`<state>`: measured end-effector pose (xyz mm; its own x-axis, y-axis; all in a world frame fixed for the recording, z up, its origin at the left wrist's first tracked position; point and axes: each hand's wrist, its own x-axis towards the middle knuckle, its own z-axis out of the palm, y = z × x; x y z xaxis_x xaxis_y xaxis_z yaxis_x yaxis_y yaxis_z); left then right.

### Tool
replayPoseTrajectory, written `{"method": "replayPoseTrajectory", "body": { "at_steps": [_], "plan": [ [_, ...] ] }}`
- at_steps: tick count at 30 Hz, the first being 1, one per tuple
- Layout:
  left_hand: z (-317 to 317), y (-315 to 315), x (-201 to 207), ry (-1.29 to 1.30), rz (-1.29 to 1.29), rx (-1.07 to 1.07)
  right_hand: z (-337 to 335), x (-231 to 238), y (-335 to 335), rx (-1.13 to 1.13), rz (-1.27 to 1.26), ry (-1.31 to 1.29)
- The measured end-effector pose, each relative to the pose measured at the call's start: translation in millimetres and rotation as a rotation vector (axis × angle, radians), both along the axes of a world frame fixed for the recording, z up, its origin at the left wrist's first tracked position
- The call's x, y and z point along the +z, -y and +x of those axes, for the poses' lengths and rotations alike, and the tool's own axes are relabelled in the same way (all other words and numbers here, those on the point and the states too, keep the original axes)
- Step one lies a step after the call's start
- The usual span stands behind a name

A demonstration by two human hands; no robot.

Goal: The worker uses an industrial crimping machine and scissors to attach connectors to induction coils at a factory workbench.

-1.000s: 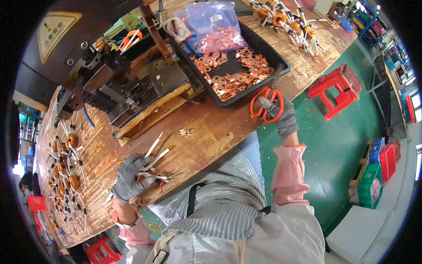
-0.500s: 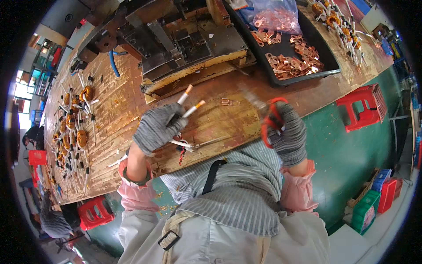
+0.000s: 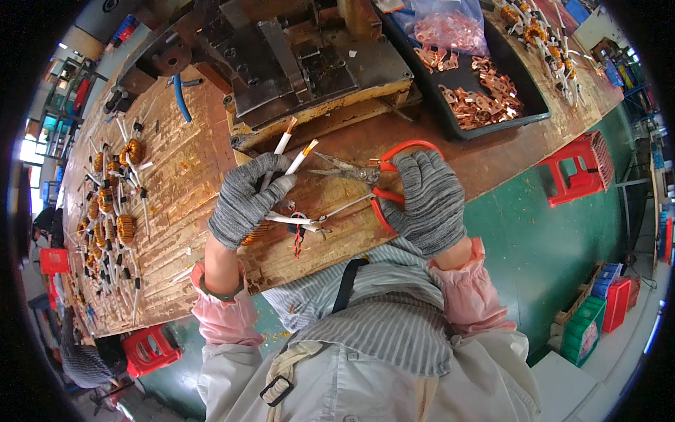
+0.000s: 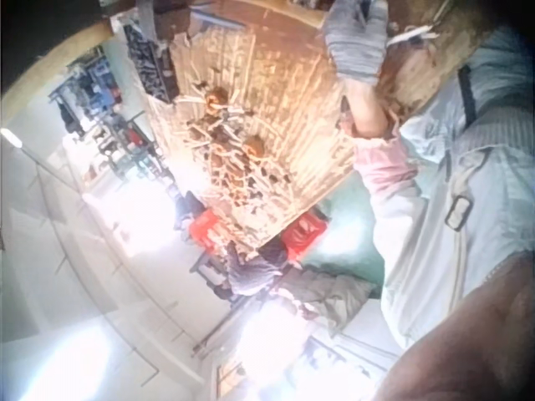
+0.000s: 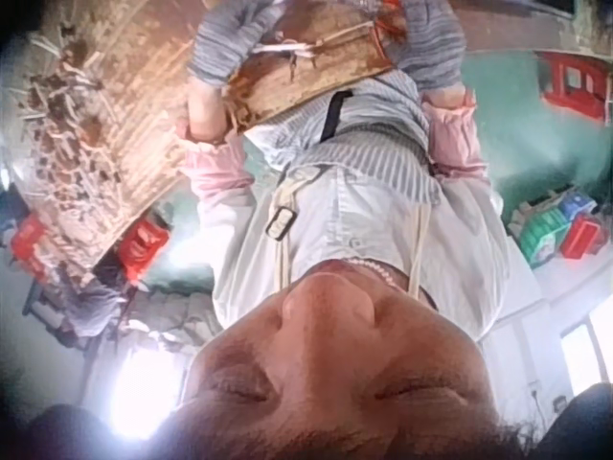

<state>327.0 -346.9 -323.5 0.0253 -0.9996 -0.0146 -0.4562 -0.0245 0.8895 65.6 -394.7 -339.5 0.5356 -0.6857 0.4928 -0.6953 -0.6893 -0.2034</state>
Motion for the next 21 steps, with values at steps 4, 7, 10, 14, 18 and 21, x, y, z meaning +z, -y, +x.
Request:
{"method": "replayPoseTrajectory", "body": {
  "at_steps": [4, 7, 10, 14, 18, 21],
  "plan": [
    [0, -4, -6, 0.031, -0.087, 0.018, 6, 4, -1, -0.053, 0.023, -0.046],
    [-4, -3, -3, 0.008, -0.024, 0.027, 11, 13, -1, -0.084, 0.012, -0.103],
    [-4, -1, -12, 0.124, -0.120, -0.006, 12, 16, 1, -0.082, 0.092, -0.170],
    [-8, -2, -7, 0.083, -0.099, 0.013, 13, 14, 2, -0.048, 0.101, -0.255],
    [-8, -2, -6, 0.114, -0.084, -0.002, 13, 13, -2, -0.042, 0.208, -0.284],
    [-7, -2, -9, 0.106, -0.099, -0.005, 12, 9, -3, -0.020, 0.220, -0.284]
  ]
}}
